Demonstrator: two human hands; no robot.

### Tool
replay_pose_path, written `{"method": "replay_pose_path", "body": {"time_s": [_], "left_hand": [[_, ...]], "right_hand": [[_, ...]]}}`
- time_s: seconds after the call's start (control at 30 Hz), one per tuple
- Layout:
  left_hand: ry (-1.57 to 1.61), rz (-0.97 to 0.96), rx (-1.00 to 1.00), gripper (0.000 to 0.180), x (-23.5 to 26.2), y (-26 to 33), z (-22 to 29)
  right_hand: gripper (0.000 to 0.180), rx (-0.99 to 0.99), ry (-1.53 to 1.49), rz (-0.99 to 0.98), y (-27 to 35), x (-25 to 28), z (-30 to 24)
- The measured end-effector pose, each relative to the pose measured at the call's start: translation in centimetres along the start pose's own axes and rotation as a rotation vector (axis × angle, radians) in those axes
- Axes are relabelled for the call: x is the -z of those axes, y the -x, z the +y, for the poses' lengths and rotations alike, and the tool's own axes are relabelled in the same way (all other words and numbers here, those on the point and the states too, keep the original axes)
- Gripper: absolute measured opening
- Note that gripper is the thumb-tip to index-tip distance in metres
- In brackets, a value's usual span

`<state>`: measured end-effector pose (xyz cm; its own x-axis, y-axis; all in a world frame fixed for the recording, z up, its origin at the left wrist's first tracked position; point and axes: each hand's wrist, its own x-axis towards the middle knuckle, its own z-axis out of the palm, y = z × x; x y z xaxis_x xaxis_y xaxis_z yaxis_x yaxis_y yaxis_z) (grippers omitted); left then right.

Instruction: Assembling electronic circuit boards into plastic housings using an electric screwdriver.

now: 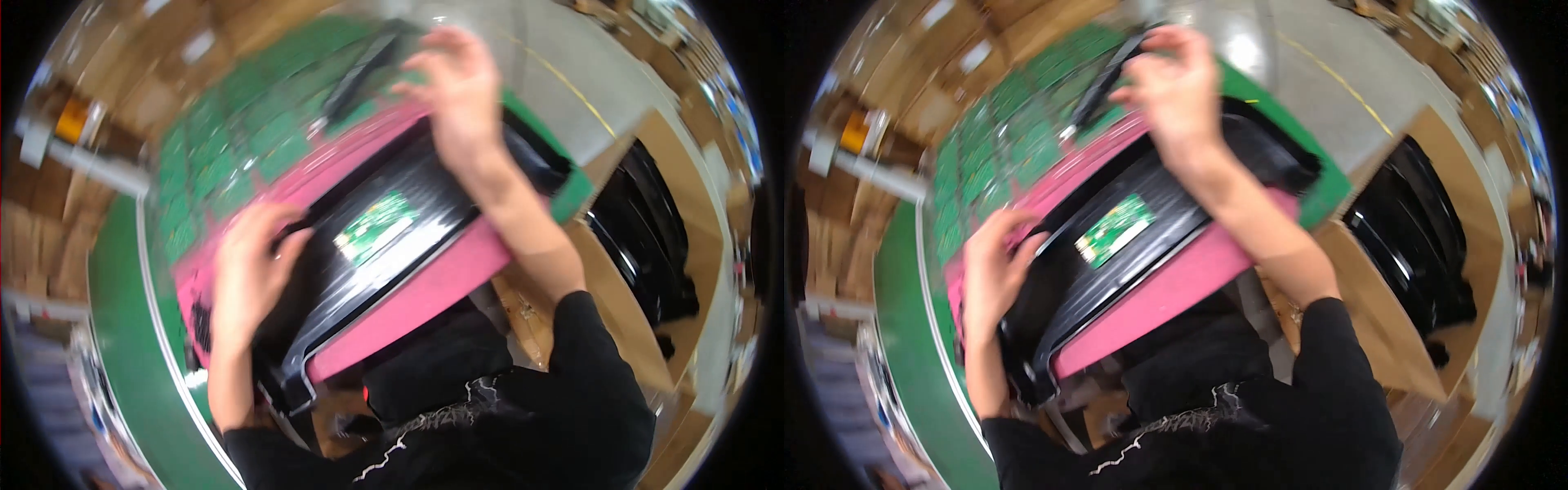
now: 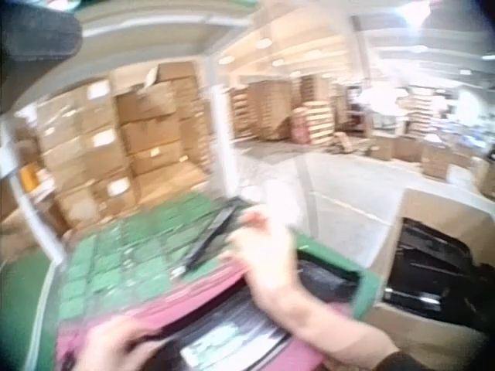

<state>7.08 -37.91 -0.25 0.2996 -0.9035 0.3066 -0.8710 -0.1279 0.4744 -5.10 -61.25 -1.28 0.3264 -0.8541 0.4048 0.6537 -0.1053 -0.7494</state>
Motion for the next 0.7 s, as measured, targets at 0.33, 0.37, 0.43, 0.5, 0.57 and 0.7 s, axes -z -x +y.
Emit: {"method": "replay_pose_path", "body": {"time_s": [0.33,0.37,0.43,0.5,0.57,0.7], "left_hand": [[-0.397,-0.2,0.092,0.025,0.9,4.6,-4.8],[-0.457,-0.193,0.107,0.048,1.1,5.8,-8.6],[-0.351,-0.267,0.183,0.045,2.3,5.4,-7.1],[-0.147,-0.17,0.137,0.032,4.3,5.5,1.0],[-0.261,-0.054,0.254,0.032,5.9,7.3,1.8],[0.018,0.455,0.03,0.026,6.1,9.9,3.8]], "right_hand": [[0.041,0.582,0.9,-0.221,2.0,12.8,-13.6],[0.041,0.624,1.061,-0.158,1.8,15.6,-15.0],[0.043,0.571,1.345,-0.052,1.0,22.2,-17.2],[0.045,0.521,1.573,0.102,1.0,28.8,-17.8],[0.05,0.369,1.84,0.264,2.7,35.3,-19.4],[0.053,-0.046,2.137,0.592,9.4,46.3,-17.7]]}}
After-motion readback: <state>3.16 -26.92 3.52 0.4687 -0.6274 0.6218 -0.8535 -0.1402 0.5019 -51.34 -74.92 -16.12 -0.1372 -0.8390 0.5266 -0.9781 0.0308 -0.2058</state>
